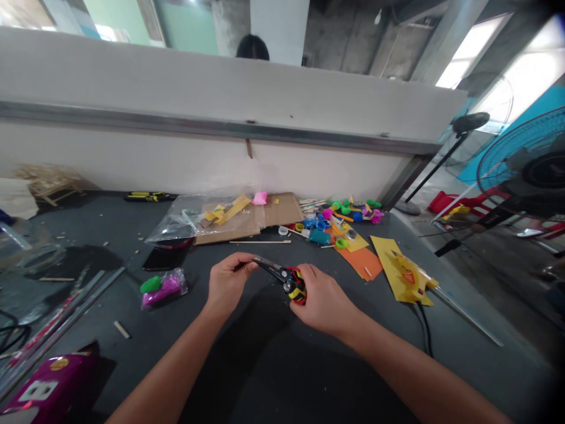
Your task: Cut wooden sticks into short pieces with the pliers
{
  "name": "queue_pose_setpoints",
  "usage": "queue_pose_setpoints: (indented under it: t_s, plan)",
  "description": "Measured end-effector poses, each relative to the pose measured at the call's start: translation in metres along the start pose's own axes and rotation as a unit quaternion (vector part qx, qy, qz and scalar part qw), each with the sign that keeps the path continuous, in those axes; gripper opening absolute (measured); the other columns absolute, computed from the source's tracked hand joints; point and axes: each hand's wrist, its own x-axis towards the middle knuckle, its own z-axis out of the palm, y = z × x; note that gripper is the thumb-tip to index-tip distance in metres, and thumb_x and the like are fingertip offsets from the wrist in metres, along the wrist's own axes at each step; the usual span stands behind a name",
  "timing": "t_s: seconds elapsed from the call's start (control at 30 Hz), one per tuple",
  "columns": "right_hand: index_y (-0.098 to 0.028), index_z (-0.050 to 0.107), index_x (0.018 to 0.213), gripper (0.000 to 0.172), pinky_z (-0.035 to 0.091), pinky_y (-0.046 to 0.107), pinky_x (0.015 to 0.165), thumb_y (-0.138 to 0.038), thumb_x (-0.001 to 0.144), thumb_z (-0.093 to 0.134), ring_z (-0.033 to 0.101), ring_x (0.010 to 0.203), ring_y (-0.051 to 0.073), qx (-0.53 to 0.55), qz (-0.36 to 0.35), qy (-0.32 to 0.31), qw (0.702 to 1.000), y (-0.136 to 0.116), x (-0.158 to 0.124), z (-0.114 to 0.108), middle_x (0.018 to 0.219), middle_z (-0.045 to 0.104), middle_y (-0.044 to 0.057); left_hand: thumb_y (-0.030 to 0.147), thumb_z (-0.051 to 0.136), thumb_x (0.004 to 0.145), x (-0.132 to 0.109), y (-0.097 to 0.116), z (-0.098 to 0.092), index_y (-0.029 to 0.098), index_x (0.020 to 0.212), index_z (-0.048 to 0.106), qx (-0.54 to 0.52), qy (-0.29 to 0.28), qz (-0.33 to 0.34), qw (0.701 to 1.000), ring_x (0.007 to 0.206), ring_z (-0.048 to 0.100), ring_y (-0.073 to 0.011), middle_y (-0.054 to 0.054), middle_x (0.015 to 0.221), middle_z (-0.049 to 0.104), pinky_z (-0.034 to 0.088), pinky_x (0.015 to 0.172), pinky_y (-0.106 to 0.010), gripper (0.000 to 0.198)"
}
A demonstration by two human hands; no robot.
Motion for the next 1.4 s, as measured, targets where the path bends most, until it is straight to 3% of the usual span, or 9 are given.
queue_pose_setpoints:
  t_s: [0.13, 0.7, 0.9, 1.13, 1.3, 1.4]
  plan:
    - [-0.017, 0.046, 0.099, 0.034, 0.040, 0.030, 0.072, -0.023, 0.066, 0.054, 0.053, 0.085, 0.021, 0.013, 0.002, 0.000, 1.000, 0.000, 0.000, 0.001, 0.092, 0.055, 0.008, 0.025, 0.069, 0.063, 0.000, -0.001, 0.000, 0.018, 0.070, 0.068, -0.042, -0.020, -0.022, 0.999, 0.063, 0.057, -0.0118, 0.000, 0.066, 0.066, 0.046, 0.061, -0.022, 0.010]
    - [-0.017, 0.045, 0.096, 0.032, 0.039, 0.029, 0.068, -0.026, 0.067, 0.054, 0.054, 0.080, 0.020, -0.021, 0.007, 0.009, 1.000, 0.003, 0.001, 0.003, 0.091, 0.056, 0.008, 0.026, 0.073, 0.055, 0.002, 0.006, -0.001, 0.017, 0.063, 0.067, -0.036, 0.010, -0.046, 0.998, 0.058, 0.055, -0.0117, 0.000, 0.063, 0.064, 0.044, 0.056, -0.022, 0.013]
    - [-0.018, 0.047, 0.095, 0.028, 0.037, 0.027, 0.066, -0.027, 0.069, 0.053, 0.056, 0.079, 0.019, -0.028, 0.025, -0.012, 0.999, 0.004, 0.003, 0.001, 0.089, 0.059, 0.006, 0.029, 0.072, 0.062, -0.001, 0.006, 0.002, 0.017, 0.071, 0.068, -0.062, -0.029, -0.065, 0.996, 0.062, 0.056, -0.0113, -0.001, 0.065, 0.065, 0.044, 0.061, -0.022, 0.016]
    - [-0.011, 0.050, 0.103, 0.041, 0.038, 0.032, 0.073, -0.039, 0.072, 0.054, 0.055, 0.091, 0.026, -0.162, 0.123, -0.004, 0.979, 0.047, 0.024, -0.001, 0.096, 0.058, 0.015, 0.034, 0.063, 0.072, -0.003, 0.006, 0.007, 0.013, 0.085, 0.063, -0.134, -0.047, -0.122, 0.982, 0.065, 0.061, -0.0141, -0.005, 0.071, 0.068, 0.049, 0.064, -0.027, 0.025]
    - [-0.011, 0.053, 0.106, 0.053, 0.037, 0.038, 0.084, -0.048, 0.069, 0.060, 0.050, 0.102, 0.031, -0.206, 0.095, -0.055, 0.972, 0.079, 0.031, 0.005, 0.105, 0.056, 0.017, 0.035, 0.061, 0.075, -0.004, 0.007, 0.008, 0.015, 0.093, 0.058, -0.166, -0.057, -0.128, 0.976, 0.068, 0.063, -0.0157, -0.006, 0.074, 0.069, 0.050, 0.063, -0.029, 0.028]
    - [-0.013, 0.053, 0.109, 0.059, 0.035, 0.044, 0.088, -0.052, 0.066, 0.064, 0.047, 0.106, 0.033, -0.198, 0.063, -0.022, 0.978, 0.076, 0.029, 0.000, 0.109, 0.055, 0.016, 0.034, 0.061, 0.074, -0.006, 0.010, 0.010, 0.016, 0.096, 0.055, -0.184, -0.067, -0.137, 0.971, 0.073, 0.064, -0.0173, -0.006, 0.076, 0.069, 0.050, 0.066, -0.030, 0.029]
